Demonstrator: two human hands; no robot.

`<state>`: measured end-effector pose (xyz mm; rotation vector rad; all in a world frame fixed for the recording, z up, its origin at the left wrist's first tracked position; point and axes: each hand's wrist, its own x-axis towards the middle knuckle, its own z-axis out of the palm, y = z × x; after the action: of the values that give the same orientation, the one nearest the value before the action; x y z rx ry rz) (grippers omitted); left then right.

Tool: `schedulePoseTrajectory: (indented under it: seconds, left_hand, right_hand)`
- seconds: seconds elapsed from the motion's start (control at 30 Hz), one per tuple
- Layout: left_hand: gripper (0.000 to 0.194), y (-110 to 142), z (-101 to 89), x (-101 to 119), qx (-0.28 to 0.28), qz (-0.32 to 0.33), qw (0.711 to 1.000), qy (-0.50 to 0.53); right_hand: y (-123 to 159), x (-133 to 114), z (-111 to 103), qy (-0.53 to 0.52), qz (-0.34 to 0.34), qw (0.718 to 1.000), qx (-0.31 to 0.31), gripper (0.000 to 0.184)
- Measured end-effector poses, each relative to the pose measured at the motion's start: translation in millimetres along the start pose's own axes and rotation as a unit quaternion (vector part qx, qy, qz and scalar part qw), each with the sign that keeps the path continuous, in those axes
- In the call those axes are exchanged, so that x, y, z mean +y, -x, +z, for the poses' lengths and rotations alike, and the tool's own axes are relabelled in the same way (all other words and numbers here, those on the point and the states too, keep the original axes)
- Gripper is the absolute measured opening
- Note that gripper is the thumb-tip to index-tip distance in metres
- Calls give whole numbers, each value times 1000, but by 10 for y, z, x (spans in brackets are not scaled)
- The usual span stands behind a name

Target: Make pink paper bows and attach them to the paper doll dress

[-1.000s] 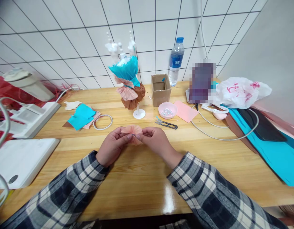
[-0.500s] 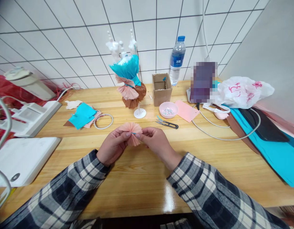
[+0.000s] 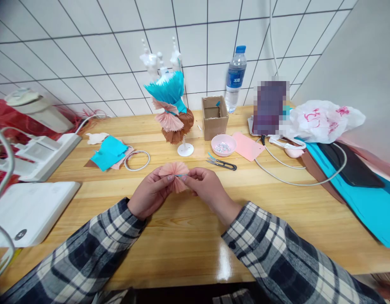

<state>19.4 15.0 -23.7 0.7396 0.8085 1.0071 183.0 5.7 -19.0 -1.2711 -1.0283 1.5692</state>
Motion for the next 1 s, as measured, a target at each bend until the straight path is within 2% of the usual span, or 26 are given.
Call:
schedulePoseTrajectory:
  seconds: [0.23, 0.43, 0.63, 0.8, 1.0]
  left_hand:
    - [28, 25, 35, 4, -34, -32, 999, 20]
    - [27, 15, 3, -3, -18, -35, 999, 29]
    - [32, 25, 15, -13, -15, -36, 999, 22]
    - [33, 32, 38, 2, -3, -18, 1000, 18]
    - [35, 16, 12, 3, 10, -12, 1000, 21]
  right_hand:
    - [0, 10, -8, -3, 5, 1000, -29, 20]
    - [2, 5, -19, 0, -19, 999, -41, 22]
    - [31, -29, -19, -12, -53, 995, -85, 26]
    - [28, -4, -43, 20, -45, 996, -69, 31]
    - [8, -3, -46, 40, -35, 997, -62, 28]
